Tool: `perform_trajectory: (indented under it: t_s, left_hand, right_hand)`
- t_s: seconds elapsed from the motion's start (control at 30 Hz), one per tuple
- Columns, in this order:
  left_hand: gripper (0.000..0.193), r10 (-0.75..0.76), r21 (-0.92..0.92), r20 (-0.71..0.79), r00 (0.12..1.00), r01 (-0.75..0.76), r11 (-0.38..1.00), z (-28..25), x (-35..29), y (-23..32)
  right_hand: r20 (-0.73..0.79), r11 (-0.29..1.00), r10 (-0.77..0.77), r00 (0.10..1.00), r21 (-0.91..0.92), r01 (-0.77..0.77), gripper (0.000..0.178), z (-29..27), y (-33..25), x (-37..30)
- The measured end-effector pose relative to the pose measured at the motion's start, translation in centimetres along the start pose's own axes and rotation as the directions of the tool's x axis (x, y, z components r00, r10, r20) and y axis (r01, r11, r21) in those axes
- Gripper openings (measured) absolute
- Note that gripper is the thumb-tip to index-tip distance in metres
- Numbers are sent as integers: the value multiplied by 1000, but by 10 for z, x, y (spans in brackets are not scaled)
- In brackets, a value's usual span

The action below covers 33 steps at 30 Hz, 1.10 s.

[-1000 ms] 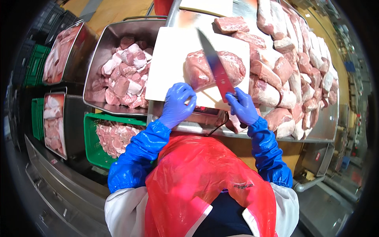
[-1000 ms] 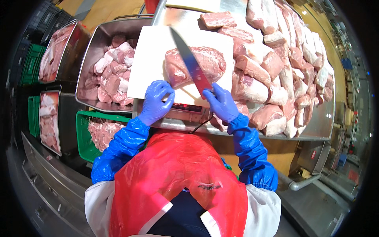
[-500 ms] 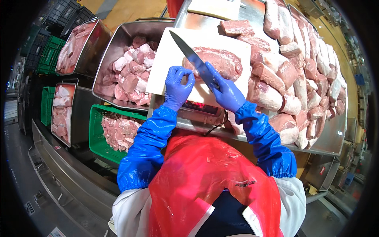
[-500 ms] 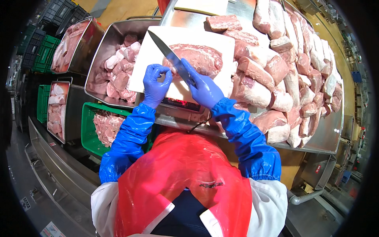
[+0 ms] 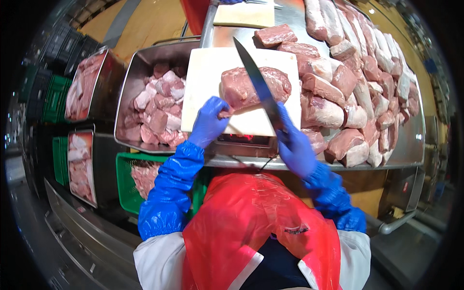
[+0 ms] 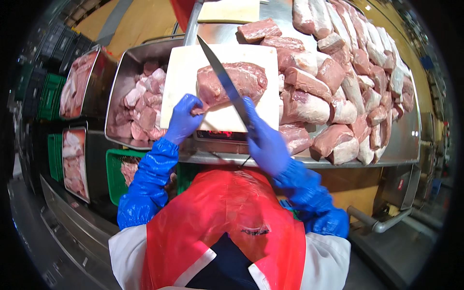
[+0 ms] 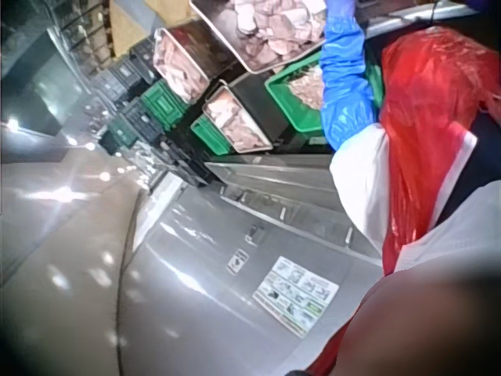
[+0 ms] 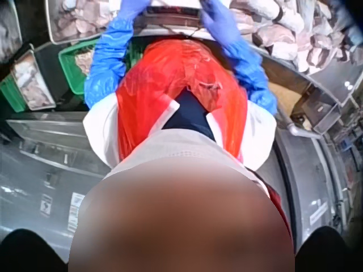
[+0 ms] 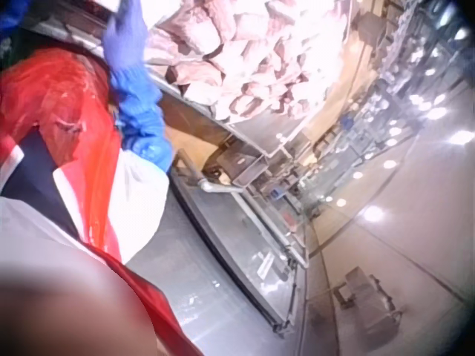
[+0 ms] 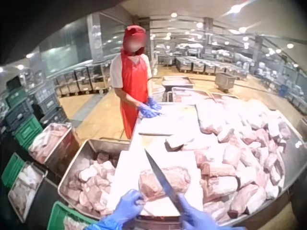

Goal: The person cuts large pieces of raw meat on a white cutting board using a knife, then places the cut portions into a green basket. The person repeats this process with multiple pieces of meat throughout the clip.

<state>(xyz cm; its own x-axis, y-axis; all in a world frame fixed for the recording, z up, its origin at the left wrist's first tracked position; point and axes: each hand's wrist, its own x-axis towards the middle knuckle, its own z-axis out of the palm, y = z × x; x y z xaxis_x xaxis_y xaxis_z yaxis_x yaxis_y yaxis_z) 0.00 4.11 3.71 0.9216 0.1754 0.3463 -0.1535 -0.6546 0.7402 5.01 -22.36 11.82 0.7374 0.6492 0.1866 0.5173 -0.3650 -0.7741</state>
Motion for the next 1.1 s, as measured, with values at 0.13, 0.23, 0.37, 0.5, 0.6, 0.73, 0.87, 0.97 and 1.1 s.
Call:
perform_trajectory:
  t_s: [0.13, 0.23, 0.37, 0.5, 0.6, 0.73, 0.87, 0.97, 1.1]
  left_hand:
    - [15, 132, -3, 135, 982, -132, 991, -17, 7, -1]
    - [8, 185, -72, 107, 977, -178, 981, -17, 14, -24]
    - [10, -107, -305, 110, 988, 136, 943, -12, 19, -47]
    - [37, 56, -51, -84, 995, -60, 997, -24, 34, -37]
    - [43, 380, 204, 121, 917, -398, 894, -27, 33, -13]
    - [27, 276, -145, 237, 931, -247, 958, -9, 46, -13]
    - [20, 331, -103, 203, 922, -316, 943, 31, 20, 26]
    - [21, -113, -133, 36, 993, 117, 984, 33, -14, 41]
    - [50, 8, 138, -274, 962, 31, 990, 24, -27, 88]
  right_hand:
    - [-140, 991, 130, 982, 52, -123, 70, 90, -1, 55]
    - [-38, 953, 151, 988, -259, -155, 76, 95, -2, 30]
    - [150, 697, 442, 884, -678, -233, 87, 47, -65, -68]
    - [166, 714, 510, 844, -629, -308, 84, 0, -90, -102]
    - [-31, 898, 390, 920, -210, -388, 71, -16, -66, -81]
    - [-313, 836, 400, 861, 510, -203, 68, 10, 27, 22]
    - [-561, 939, 223, 797, 345, -20, 71, 31, 125, 98]
    - [-191, 763, 443, 876, 594, -256, 69, 14, 82, 94]
    - [39, 829, 358, 933, 446, -337, 69, -14, 76, 48]
